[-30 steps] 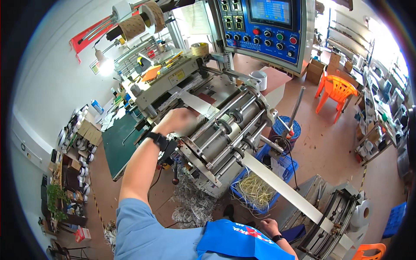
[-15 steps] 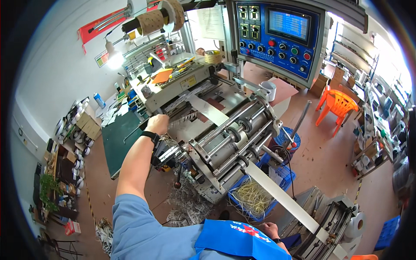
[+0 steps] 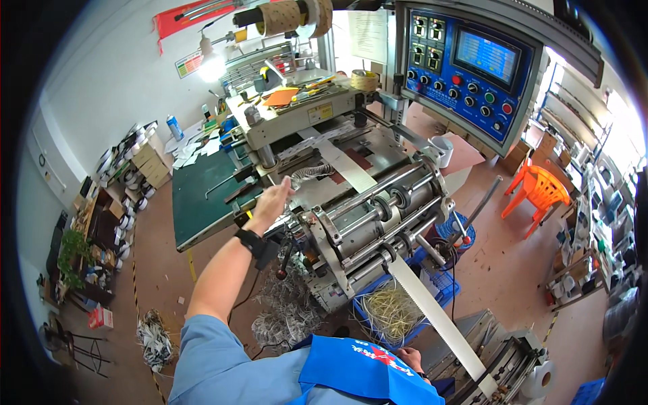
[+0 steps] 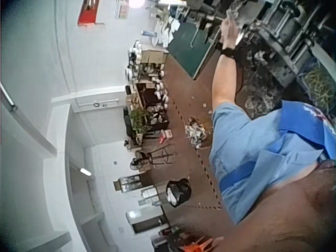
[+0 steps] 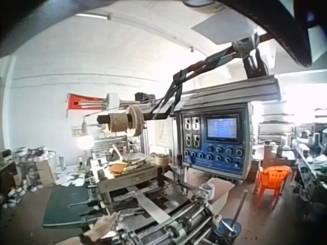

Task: Operating and monitoring an industrial machine processing a continuous strip of material.

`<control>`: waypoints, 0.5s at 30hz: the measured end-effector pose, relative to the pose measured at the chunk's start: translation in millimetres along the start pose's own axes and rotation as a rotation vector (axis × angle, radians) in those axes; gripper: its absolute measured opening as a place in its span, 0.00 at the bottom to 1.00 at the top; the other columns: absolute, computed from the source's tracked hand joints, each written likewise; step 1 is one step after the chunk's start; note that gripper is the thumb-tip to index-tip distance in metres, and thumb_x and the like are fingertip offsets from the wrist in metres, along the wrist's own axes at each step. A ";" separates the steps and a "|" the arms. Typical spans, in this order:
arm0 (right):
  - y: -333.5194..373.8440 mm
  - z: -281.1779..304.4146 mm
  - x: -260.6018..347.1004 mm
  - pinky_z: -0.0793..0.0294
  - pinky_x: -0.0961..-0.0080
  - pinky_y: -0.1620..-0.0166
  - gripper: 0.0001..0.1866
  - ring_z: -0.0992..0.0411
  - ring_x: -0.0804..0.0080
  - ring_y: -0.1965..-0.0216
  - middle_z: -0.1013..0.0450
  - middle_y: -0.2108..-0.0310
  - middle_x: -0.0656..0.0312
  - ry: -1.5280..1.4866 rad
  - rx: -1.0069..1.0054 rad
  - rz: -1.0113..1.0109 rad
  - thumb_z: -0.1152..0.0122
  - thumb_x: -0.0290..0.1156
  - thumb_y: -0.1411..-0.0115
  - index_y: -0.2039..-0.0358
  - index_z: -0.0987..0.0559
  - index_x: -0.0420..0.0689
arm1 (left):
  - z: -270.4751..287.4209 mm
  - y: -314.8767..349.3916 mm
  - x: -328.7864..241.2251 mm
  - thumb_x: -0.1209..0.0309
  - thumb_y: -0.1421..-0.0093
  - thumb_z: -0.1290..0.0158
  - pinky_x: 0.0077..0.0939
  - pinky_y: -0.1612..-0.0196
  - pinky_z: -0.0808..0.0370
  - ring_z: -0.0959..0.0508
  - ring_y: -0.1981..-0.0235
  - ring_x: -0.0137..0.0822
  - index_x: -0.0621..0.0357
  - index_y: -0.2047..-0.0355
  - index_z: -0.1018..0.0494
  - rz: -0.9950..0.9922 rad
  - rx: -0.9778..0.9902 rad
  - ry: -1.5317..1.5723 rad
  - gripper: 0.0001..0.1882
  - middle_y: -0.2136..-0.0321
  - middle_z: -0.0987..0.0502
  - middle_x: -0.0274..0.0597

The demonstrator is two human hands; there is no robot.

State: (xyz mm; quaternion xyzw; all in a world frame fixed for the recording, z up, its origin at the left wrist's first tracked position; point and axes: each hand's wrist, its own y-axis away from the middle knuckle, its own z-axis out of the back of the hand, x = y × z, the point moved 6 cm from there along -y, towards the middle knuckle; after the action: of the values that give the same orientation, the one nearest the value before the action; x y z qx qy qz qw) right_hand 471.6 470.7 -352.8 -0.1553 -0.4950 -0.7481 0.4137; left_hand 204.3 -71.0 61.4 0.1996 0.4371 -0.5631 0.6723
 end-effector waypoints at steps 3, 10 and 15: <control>0.3 -1.7 -9.0 0.24 0.70 0.57 0.17 0.21 0.65 0.64 0.19 0.68 0.53 -0.020 -0.001 -0.069 0.36 0.41 0.46 0.64 0.16 0.40 | -7.2 21.3 2.7 0.46 0.38 0.48 0.27 0.53 0.29 0.23 0.59 0.35 0.64 0.58 0.24 -0.164 -0.074 0.113 0.28 0.64 0.21 0.44; -3.6 1.6 -28.9 0.24 0.70 0.58 0.17 0.21 0.65 0.65 0.19 0.68 0.54 0.000 0.004 -0.010 0.36 0.42 0.46 0.64 0.16 0.41 | -28.5 43.3 55.6 0.61 0.41 0.40 0.22 0.57 0.28 0.24 0.63 0.27 0.66 0.52 0.30 0.004 -0.230 0.540 0.23 0.64 0.23 0.39; -2.6 0.8 -50.0 0.24 0.71 0.58 0.17 0.21 0.66 0.65 0.19 0.68 0.54 -0.074 -0.003 -0.113 0.36 0.42 0.46 0.64 0.16 0.41 | -16.0 41.5 54.3 0.67 0.43 0.38 0.20 0.64 0.27 0.24 0.68 0.25 0.66 0.52 0.30 -0.004 -0.209 0.451 0.22 0.65 0.23 0.37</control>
State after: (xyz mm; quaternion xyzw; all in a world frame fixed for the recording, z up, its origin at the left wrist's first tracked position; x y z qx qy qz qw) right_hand 499.8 495.0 -386.1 -0.1551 -0.5169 -0.7647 0.3522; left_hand 236.3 -78.6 -0.7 0.2488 0.6323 -0.4575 0.5736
